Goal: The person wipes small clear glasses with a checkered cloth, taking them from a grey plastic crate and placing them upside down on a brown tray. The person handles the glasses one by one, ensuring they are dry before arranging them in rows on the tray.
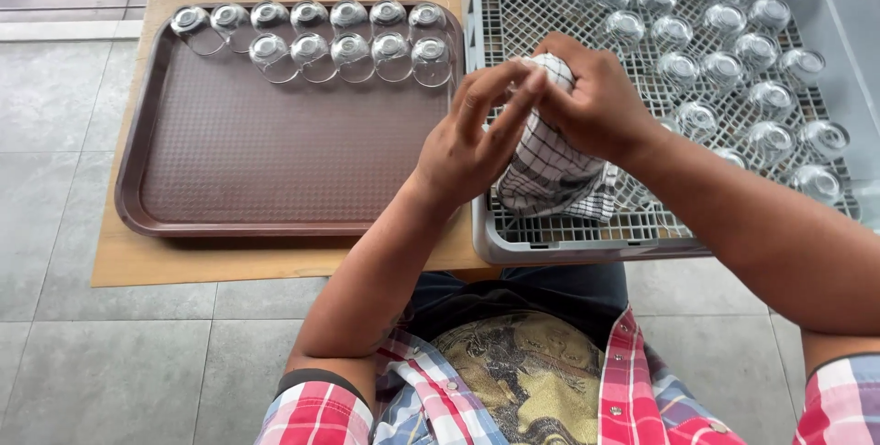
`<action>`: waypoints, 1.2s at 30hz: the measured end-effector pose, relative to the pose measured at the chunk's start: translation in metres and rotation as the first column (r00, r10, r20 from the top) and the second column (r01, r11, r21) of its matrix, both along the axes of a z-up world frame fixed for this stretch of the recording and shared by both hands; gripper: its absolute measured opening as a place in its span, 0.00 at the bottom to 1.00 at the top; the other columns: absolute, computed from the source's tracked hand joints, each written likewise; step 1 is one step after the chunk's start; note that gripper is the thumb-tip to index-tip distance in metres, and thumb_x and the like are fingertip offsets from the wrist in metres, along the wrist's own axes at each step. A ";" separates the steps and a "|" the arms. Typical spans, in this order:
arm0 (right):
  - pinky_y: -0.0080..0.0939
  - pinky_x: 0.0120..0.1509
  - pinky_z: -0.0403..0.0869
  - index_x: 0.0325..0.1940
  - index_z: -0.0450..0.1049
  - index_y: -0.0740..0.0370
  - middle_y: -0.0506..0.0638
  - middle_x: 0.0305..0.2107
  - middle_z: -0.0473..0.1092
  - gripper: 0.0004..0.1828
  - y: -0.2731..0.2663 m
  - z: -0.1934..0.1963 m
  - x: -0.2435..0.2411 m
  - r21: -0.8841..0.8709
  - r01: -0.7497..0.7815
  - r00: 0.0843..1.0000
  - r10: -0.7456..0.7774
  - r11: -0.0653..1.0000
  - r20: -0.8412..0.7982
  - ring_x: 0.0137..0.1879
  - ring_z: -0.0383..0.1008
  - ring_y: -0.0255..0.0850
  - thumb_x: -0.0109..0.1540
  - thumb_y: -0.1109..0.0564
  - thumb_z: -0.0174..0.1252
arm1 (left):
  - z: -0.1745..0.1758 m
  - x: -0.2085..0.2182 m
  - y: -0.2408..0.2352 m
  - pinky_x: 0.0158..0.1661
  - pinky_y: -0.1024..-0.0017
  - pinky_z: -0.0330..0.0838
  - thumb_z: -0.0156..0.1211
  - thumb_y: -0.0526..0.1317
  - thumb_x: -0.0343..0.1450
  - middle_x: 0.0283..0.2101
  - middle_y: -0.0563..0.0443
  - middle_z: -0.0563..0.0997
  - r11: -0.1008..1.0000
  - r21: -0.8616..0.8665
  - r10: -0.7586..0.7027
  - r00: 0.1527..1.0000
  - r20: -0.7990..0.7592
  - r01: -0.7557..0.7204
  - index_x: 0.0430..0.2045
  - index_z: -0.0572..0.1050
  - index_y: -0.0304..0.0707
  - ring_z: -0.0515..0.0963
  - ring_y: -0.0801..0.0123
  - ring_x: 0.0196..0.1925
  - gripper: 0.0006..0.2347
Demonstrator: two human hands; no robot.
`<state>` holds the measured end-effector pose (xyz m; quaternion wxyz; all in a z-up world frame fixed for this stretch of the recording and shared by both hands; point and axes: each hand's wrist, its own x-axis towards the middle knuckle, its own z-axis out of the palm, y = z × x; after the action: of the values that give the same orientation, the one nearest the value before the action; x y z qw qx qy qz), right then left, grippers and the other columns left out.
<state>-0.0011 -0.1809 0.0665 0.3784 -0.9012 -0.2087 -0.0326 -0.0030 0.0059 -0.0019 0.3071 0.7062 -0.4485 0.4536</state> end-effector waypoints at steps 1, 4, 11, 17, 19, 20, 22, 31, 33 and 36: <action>0.35 0.23 0.52 0.40 0.67 0.57 0.44 0.20 0.61 0.36 -0.002 -0.002 0.000 0.000 0.014 1.000 -0.014 1.000 -0.005 0.22 0.54 0.33 0.63 0.22 0.37 | 0.000 0.001 0.000 0.64 0.55 0.82 0.55 0.21 0.82 0.66 0.37 0.62 1.000 0.000 -0.014 1.000 -0.005 0.014 0.75 0.48 0.41 0.75 0.49 0.63 0.29; 0.41 0.31 0.58 0.38 0.68 0.57 0.45 0.21 0.63 0.37 -0.006 -0.004 0.001 -0.012 0.062 0.996 -0.062 0.998 0.061 0.28 0.61 0.38 0.66 0.22 0.34 | 0.000 0.002 0.001 0.67 0.57 0.80 0.65 0.18 0.77 0.70 0.36 0.60 1.000 0.025 -0.003 1.000 -0.009 0.003 0.76 0.45 0.39 0.73 0.51 0.70 0.38; 0.40 0.45 0.66 0.51 0.70 0.57 0.49 0.38 0.70 0.32 0.000 0.001 0.005 0.100 -0.113 0.993 0.116 0.989 -0.031 0.42 0.68 0.39 0.64 0.28 0.46 | -0.003 0.002 0.005 0.69 0.62 0.82 0.62 0.20 0.80 0.77 0.37 0.51 0.999 0.043 -0.005 0.994 -0.113 0.010 0.79 0.41 0.44 0.67 0.48 0.78 0.39; 0.37 0.28 0.61 0.39 0.64 0.57 0.45 0.24 0.64 0.31 -0.018 -0.022 0.014 0.014 0.012 0.991 -0.014 1.000 0.133 0.27 0.61 0.36 0.64 0.25 0.51 | -0.009 0.002 0.007 0.74 0.60 0.75 0.64 0.40 0.84 0.79 0.45 0.55 0.999 0.023 0.054 0.968 -0.247 -0.049 0.78 0.45 0.41 0.70 0.56 0.76 0.32; 0.37 0.26 0.59 0.37 0.63 0.56 0.44 0.22 0.62 0.30 -0.021 -0.024 0.018 0.043 0.021 0.977 -0.030 0.999 0.212 0.26 0.60 0.34 0.65 0.27 0.54 | -0.011 0.006 0.004 0.74 0.61 0.75 0.61 0.47 0.85 0.79 0.47 0.56 0.997 -0.022 0.064 0.968 -0.241 -0.071 0.77 0.46 0.40 0.71 0.56 0.74 0.32; 0.36 0.30 0.58 0.34 0.62 0.57 0.44 0.24 0.61 0.28 -0.022 -0.024 0.020 0.145 -0.017 0.975 -0.015 0.989 0.221 0.28 0.59 0.34 0.69 0.31 0.52 | -0.012 0.008 0.002 0.71 0.59 0.74 0.67 0.45 0.81 0.74 0.49 0.63 0.986 -0.107 0.097 0.965 -0.244 -0.126 0.73 0.55 0.44 0.72 0.56 0.70 0.29; 0.36 0.33 0.57 0.31 0.61 0.57 0.45 0.27 0.59 0.27 -0.021 -0.023 0.023 0.244 -0.057 0.972 -0.002 0.968 0.236 0.31 0.57 0.35 0.72 0.36 0.51 | -0.005 0.004 0.000 0.69 0.57 0.72 0.74 0.44 0.77 0.70 0.51 0.70 0.965 -0.194 0.128 0.961 -0.245 -0.178 0.69 0.64 0.47 0.74 0.56 0.66 0.27; 0.43 0.41 0.61 0.56 0.53 0.63 0.58 0.43 0.55 0.16 -0.007 -0.004 0.004 0.233 -0.309 0.856 0.162 0.922 0.491 0.42 0.57 0.45 0.63 0.65 0.39 | 0.014 0.005 0.011 0.63 0.56 0.79 0.53 0.39 0.79 0.54 0.36 0.68 0.093 -0.994 -0.972 0.208 -0.104 -0.064 0.66 0.61 0.38 0.78 0.24 0.60 0.19; 0.40 0.36 0.64 0.66 0.50 0.59 0.62 0.45 0.60 0.27 -0.006 -0.005 0.003 0.229 -0.376 0.797 0.187 0.898 0.575 0.40 0.63 0.45 0.70 0.73 0.54 | 0.007 0.006 0.008 0.55 0.55 0.81 0.55 0.38 0.77 0.65 0.23 0.62 0.109 -0.986 -0.985 0.120 -0.124 -0.130 0.61 0.57 0.32 0.75 0.35 0.59 0.20; 0.48 0.44 0.74 0.50 0.64 0.66 0.66 0.47 0.73 0.20 -0.012 -0.006 -0.006 0.141 -0.250 0.724 0.088 0.958 0.684 0.48 0.78 0.56 0.67 0.69 0.71 | -0.004 0.002 -0.003 0.42 0.73 0.77 0.69 0.49 0.70 0.50 0.48 0.75 0.292 -0.948 -0.936 0.166 -0.311 -0.126 0.54 0.59 0.46 0.76 0.68 0.43 0.25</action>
<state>-0.0070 -0.1928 0.0601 0.3781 -0.7571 -0.4076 -0.3430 -0.0012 0.0025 -0.0057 0.9250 0.3609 -0.1188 -0.0065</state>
